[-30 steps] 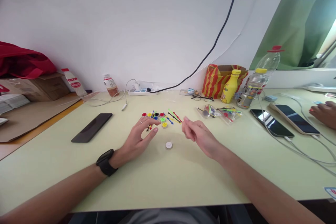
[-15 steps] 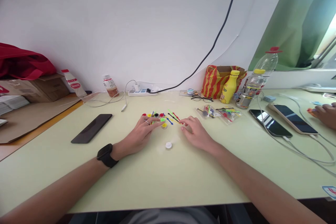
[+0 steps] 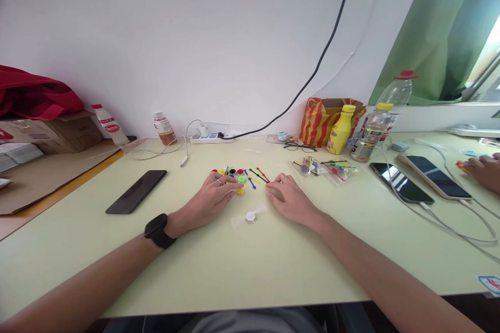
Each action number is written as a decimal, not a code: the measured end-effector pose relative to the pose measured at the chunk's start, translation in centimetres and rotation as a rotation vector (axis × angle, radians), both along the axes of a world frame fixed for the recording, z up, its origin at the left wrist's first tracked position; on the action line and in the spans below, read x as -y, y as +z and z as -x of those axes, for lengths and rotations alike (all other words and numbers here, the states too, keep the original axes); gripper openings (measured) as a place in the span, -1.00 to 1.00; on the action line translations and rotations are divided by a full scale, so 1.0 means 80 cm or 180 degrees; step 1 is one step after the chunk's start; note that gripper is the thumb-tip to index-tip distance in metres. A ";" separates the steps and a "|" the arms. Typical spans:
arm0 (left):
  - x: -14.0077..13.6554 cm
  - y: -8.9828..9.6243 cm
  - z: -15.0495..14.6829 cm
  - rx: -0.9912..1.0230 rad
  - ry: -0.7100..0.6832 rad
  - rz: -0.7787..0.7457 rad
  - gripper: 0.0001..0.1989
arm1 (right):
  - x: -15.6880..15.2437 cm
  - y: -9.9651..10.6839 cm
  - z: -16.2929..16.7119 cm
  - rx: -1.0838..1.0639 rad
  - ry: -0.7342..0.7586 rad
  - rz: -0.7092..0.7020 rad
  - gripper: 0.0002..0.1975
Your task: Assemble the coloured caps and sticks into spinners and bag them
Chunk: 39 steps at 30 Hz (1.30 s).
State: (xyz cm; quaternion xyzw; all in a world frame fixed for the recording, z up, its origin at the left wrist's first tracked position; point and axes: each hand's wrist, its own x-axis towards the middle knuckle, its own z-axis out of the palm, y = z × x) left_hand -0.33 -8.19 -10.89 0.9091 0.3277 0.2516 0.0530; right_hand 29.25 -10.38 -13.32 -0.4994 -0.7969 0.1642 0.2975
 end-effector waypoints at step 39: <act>0.002 0.006 -0.004 -0.0082 -0.0036 0.0154 -0.77 | -0.007 0.028 -0.007 -0.2003 -0.0231 0.0257 -0.75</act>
